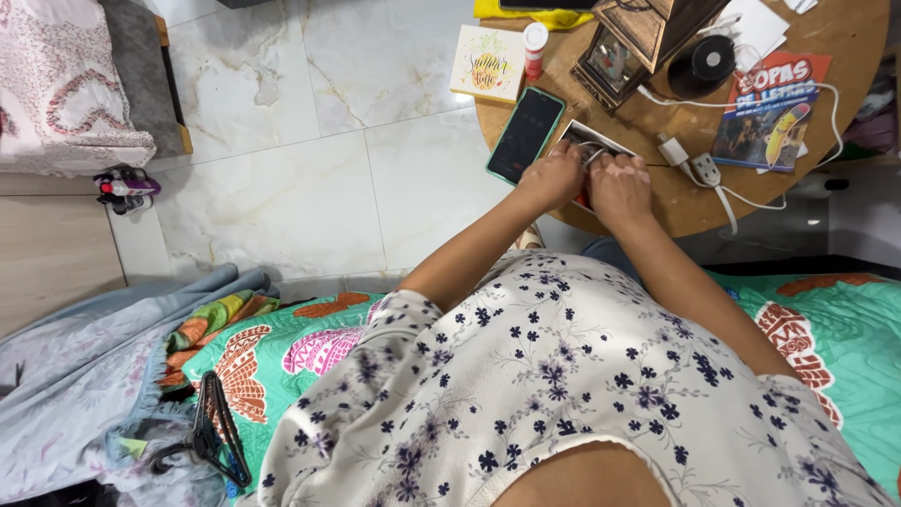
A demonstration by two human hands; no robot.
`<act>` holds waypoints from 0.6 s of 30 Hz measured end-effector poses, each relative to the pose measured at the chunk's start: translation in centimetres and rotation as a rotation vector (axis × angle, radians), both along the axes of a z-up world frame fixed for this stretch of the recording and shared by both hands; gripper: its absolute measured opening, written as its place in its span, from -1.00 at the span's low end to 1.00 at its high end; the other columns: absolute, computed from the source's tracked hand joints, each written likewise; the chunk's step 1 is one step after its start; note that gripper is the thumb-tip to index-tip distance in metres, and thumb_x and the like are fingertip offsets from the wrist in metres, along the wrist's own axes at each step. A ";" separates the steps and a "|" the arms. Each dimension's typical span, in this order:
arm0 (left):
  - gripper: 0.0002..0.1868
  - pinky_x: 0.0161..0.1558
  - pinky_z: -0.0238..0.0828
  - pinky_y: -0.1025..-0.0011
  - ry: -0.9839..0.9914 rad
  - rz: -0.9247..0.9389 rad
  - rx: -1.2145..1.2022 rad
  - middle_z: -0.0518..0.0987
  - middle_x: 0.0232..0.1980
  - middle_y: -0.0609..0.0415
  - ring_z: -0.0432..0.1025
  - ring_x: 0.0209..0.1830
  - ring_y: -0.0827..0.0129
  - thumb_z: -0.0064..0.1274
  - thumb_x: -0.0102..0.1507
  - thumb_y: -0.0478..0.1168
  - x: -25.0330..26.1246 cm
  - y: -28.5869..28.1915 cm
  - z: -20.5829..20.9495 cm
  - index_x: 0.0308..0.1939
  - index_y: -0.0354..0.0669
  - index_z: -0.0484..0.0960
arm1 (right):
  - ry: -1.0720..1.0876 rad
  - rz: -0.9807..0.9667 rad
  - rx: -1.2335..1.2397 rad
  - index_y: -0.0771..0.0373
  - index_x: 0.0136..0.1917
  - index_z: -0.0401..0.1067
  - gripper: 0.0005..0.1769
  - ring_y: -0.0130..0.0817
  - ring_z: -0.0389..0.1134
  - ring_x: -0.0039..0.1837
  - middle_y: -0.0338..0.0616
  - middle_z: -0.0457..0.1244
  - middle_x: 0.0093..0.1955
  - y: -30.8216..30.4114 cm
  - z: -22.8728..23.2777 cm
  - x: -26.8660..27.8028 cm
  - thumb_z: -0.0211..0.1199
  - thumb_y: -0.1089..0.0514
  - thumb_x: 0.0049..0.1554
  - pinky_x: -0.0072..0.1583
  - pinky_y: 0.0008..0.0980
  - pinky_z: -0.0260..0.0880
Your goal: Gathering hangers and then organizing electronics and cables on a bedside table.
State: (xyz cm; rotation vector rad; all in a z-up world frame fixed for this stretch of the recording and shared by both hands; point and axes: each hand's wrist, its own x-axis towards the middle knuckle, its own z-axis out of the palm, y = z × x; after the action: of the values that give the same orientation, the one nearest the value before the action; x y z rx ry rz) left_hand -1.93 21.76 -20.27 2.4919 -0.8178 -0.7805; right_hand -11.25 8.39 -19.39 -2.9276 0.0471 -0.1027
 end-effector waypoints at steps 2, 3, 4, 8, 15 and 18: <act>-0.69 0.17 0.48 0.12 -0.051 -0.090 0.108 0.53 0.26 -0.19 0.53 0.19 -0.04 -0.19 0.40 -0.18 -0.2 1.3 2.0 0.18 -0.15 0.47 | -0.030 0.063 -0.073 0.26 -0.03 0.56 -0.82 -0.18 0.41 0.09 -0.07 0.41 0.02 0.0 -0.4 0.1 0.16 0.19 0.24 0.25 -0.16 0.30; -0.72 0.16 0.49 0.14 -0.040 -0.101 0.141 0.57 0.24 -0.11 0.54 0.19 0.01 -0.18 0.40 -0.20 -0.1 1.7 3.6 0.16 -0.08 0.51 | -0.018 0.051 -0.074 0.25 -0.03 0.57 -0.81 -0.19 0.42 0.09 -0.08 0.41 0.02 0.1 -0.4 0.2 0.18 0.15 0.25 0.25 -0.15 0.31; -0.74 0.16 0.50 0.15 -0.029 -0.111 0.173 0.60 0.21 -0.02 0.55 0.19 0.06 -0.17 0.40 -0.22 0.0 2.2 5.2 0.13 0.00 0.54 | -0.005 0.039 -0.075 0.23 -0.02 0.57 -0.81 -0.19 0.42 0.10 -0.09 0.41 0.03 0.1 -0.3 0.3 0.20 0.12 0.26 0.26 -0.15 0.31; -0.68 0.05 0.47 0.09 -0.069 0.033 -0.143 0.56 0.12 -0.10 0.52 0.09 0.00 -0.06 0.32 -0.21 0.1 3.1 6.9 0.16 -0.10 0.48 | 0.025 0.041 0.032 0.23 -0.03 0.56 -0.73 -0.14 0.42 0.06 -0.09 0.42 0.02 0.2 2.4 0.7 0.29 -0.02 0.18 0.19 -0.09 0.31; -0.82 0.07 0.44 0.18 -0.470 -0.052 -0.106 0.55 -0.06 -0.01 0.51 0.03 0.15 -0.01 0.24 -0.26 -0.4 2.7 5.2 -0.10 -0.11 0.61 | 0.077 -0.001 0.260 0.32 0.32 0.44 -0.50 0.05 0.39 0.14 0.12 0.35 0.20 0.1 5.5 0.1 0.33 0.14 0.13 0.19 0.02 0.35; -0.83 0.06 0.42 0.19 -0.541 -0.096 -0.093 0.60 -0.12 0.04 0.51 0.03 0.15 -0.01 0.18 -0.26 -0.5 1.9 5.1 -0.19 -0.11 0.65 | 0.078 -0.008 0.310 0.24 0.35 0.49 -0.60 0.06 0.37 0.17 0.08 0.34 0.17 0.1 5.3 -0.4 0.26 0.22 0.24 0.19 -0.04 0.38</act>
State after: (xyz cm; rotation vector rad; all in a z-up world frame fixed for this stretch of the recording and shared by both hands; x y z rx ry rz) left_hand -2.41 23.67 -15.15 2.6221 -1.1256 -0.0758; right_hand -11.67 8.51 -14.13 -2.6203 0.0793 0.0170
